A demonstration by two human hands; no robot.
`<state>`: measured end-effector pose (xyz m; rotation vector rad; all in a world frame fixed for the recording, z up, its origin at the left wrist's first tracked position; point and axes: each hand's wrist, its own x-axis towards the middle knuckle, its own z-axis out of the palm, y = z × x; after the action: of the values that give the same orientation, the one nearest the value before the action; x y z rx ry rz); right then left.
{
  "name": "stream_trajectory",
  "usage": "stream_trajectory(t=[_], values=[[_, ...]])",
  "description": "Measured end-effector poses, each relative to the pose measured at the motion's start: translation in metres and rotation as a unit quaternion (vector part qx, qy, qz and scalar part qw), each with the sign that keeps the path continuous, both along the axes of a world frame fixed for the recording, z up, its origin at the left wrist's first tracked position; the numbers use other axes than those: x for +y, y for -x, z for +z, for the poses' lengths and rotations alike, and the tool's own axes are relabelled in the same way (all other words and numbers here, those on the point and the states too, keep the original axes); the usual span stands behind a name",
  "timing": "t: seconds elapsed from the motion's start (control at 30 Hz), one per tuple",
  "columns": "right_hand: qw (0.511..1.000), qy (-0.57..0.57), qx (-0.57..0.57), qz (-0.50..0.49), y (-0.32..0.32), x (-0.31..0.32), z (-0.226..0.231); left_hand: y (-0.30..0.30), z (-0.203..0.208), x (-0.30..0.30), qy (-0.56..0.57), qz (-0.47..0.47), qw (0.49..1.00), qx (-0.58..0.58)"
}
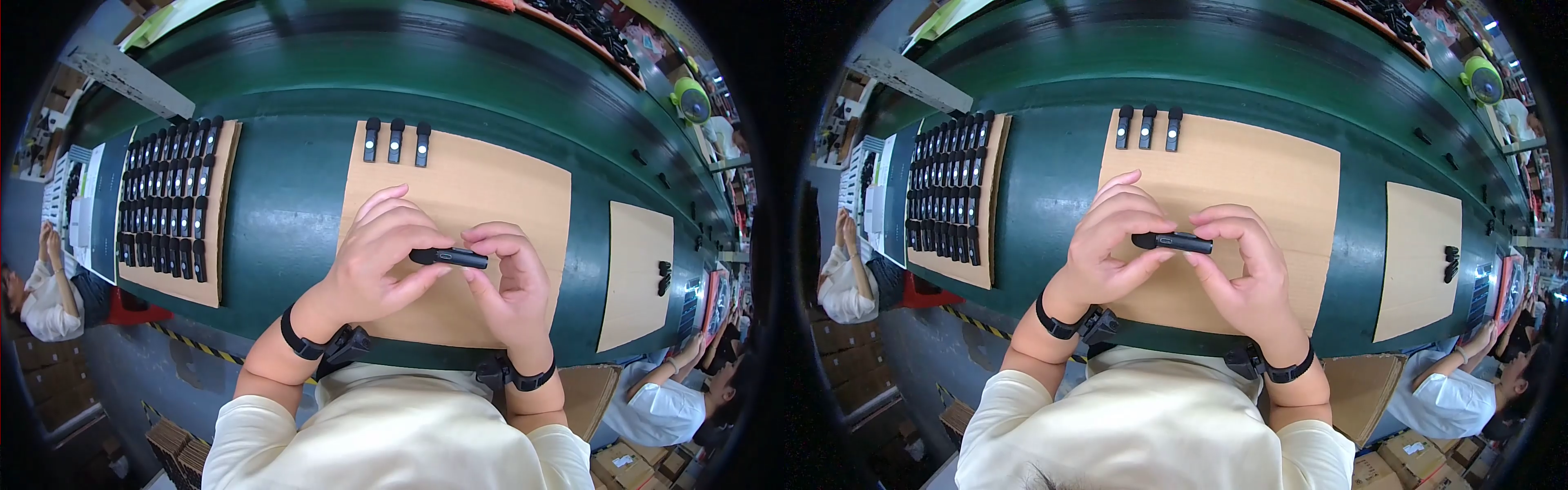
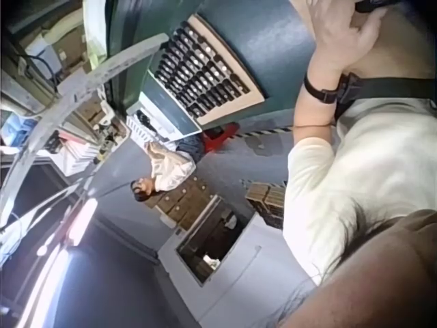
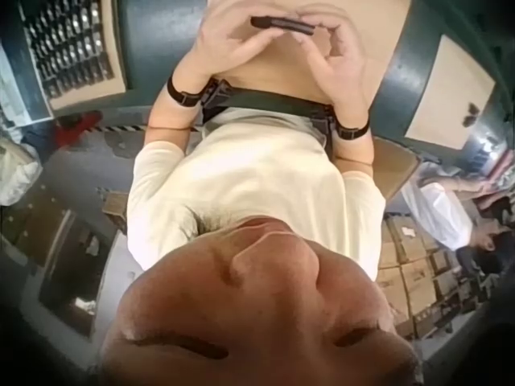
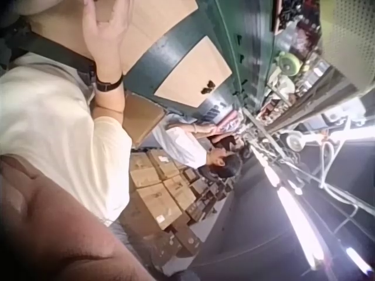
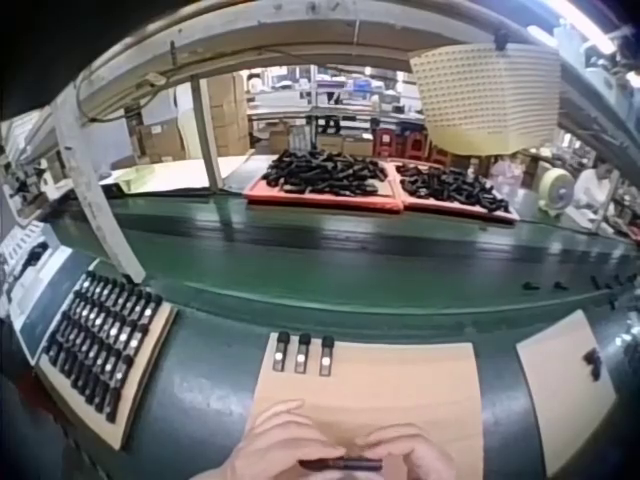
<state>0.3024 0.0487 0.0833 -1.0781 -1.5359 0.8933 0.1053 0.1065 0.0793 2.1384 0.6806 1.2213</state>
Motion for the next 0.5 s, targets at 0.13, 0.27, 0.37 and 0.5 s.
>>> stream_trajectory(t=[0.13,0.27,0.37,0.5], values=[[0.996,-0.067,-0.060,-0.002,0.005,0.003,0.008,-0.003,-0.005,0.000,0.011,0.003,1.000,0.026],[0.985,-0.120,-0.121,0.005,0.008,0.010,0.016,-0.003,-0.009,0.002,0.011,0.010,0.999,0.049],[0.980,-0.131,-0.150,0.005,0.006,0.018,0.019,-0.003,-0.012,0.003,0.024,0.037,0.996,0.072],[0.969,-0.106,-0.223,0.001,-0.003,0.040,0.013,-0.005,-0.018,0.003,0.042,0.097,0.985,0.140]])
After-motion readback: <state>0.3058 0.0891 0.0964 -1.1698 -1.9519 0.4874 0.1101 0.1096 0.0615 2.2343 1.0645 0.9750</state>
